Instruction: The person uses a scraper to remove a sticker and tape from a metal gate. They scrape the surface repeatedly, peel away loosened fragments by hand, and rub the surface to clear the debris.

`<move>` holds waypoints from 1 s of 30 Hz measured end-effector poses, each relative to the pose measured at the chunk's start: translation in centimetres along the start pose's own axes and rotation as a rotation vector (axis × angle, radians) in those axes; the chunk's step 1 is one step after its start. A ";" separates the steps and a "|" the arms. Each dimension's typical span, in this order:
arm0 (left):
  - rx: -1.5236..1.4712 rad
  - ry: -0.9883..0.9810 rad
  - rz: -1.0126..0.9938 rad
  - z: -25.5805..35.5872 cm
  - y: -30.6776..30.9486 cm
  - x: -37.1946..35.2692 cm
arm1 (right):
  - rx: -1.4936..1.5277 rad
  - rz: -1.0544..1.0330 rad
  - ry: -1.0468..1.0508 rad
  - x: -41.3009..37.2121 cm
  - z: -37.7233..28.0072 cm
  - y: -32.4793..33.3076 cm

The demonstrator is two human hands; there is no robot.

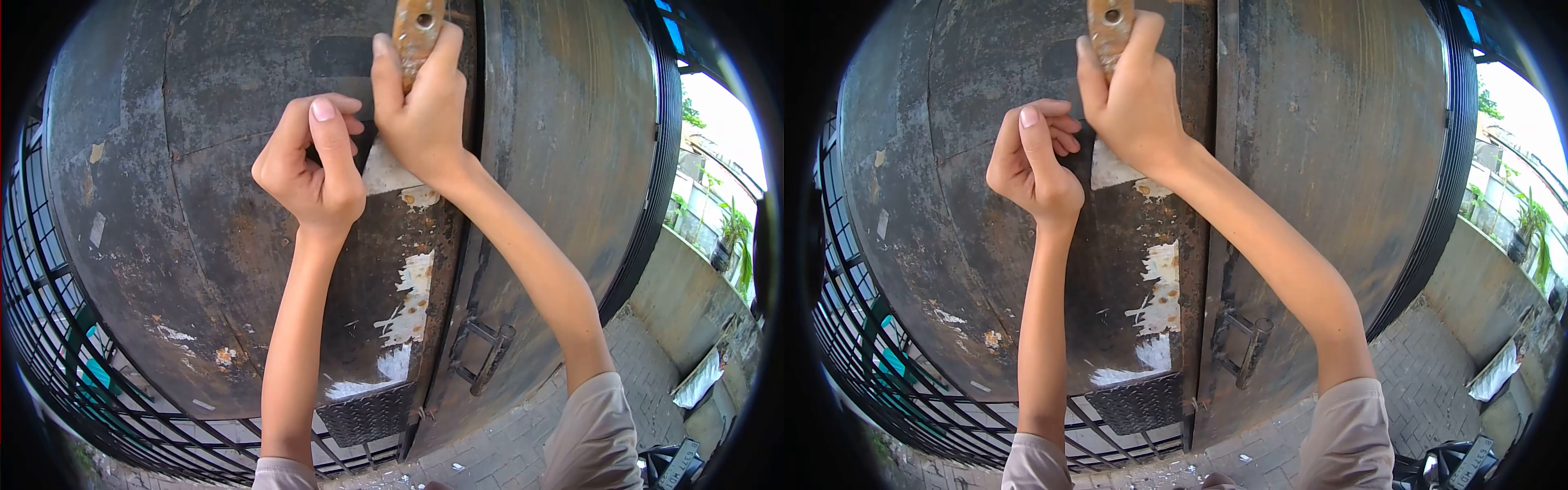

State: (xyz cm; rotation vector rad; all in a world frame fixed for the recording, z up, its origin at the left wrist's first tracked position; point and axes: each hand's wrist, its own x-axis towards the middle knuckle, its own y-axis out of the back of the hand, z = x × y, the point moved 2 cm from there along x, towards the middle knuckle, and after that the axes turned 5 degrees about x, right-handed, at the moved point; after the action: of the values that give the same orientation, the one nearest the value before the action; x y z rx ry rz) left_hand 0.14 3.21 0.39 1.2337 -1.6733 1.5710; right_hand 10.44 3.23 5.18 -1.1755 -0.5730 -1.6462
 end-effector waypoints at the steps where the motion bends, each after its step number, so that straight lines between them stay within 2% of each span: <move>1: -0.006 0.001 0.006 0.0 0.0 0.0 | -0.040 0.023 -0.121 0.4 0.5 0.8; 2: -0.008 0.002 0.014 -0.1 0.1 0.0 | -0.075 0.044 -0.243 0.8 0.9 1.5; 3: 0.001 0.007 0.007 -0.1 0.1 -0.1 | -0.048 0.084 -0.187 0.8 0.8 1.4; 6: 0.010 0.008 -0.005 0.0 0.2 0.0 | -0.088 0.001 0.120 0.7 -0.3 0.1; 7: -0.001 0.008 0.002 -0.1 0.1 0.0 | -0.084 0.029 0.004 1.2 -0.1 0.4; 8: -0.011 0.010 0.013 -0.1 0.0 -0.1 | -0.069 0.149 -0.142 1.8 0.2 1.2; 10: 0.008 0.011 -0.001 0.0 0.1 -0.1 | -0.028 0.136 -0.135 1.7 -0.1 1.3; 12: 0.014 0.012 -0.009 0.1 0.2 -0.2 | 0.037 0.016 0.013 1.3 -0.2 0.1; 13: 0.005 0.017 0.001 0.0 0.1 -0.2 | 0.030 -0.021 -0.133 1.3 0.3 0.4; 16: 0.009 0.013 -0.002 0.0 0.0 -0.1 | -0.064 0.030 -0.254 1.4 0.4 1.3; 17: 0.019 0.014 -0.013 0.0 0.1 -0.1 | 0.039 0.036 -0.173 0.7 0.1 0.8; 18: 0.019 0.011 -0.007 -0.1 0.2 -0.2 | -0.008 0.000 -0.046 0.2 -0.3 0.2; 20: 0.009 0.001 0.013 -0.3 0.0 -0.1 | 0.047 0.038 -0.054 0.2 -0.2 0.6; 22: 0.018 0.005 0.005 -0.2 0.1 -0.2 | -0.017 0.064 -0.158 0.8 0.7 1.7; 23: 0.022 0.004 -0.001 -0.1 0.1 -0.1 | -0.016 0.120 -0.080 0.9 0.8 1.5; 26: 0.028 -0.005 0.004 -0.1 0.2 -0.1 | -0.009 0.023 -0.016 -0.2 -0.4 0.7; 27: 0.014 0.000 0.007 -0.1 0.1 -0.1 | -0.055 -0.033 -0.048 -0.4 -0.3 0.8; 30: -0.003 0.017 0.009 -0.1 0.1 -0.2 | 0.008 0.071 -0.158 0.4 0.9 1.8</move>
State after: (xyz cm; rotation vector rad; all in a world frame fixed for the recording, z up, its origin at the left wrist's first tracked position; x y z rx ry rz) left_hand 0.12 3.31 0.21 1.2100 -1.6722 1.5786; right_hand 12.46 3.04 5.63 -1.3137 -0.6288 -1.4983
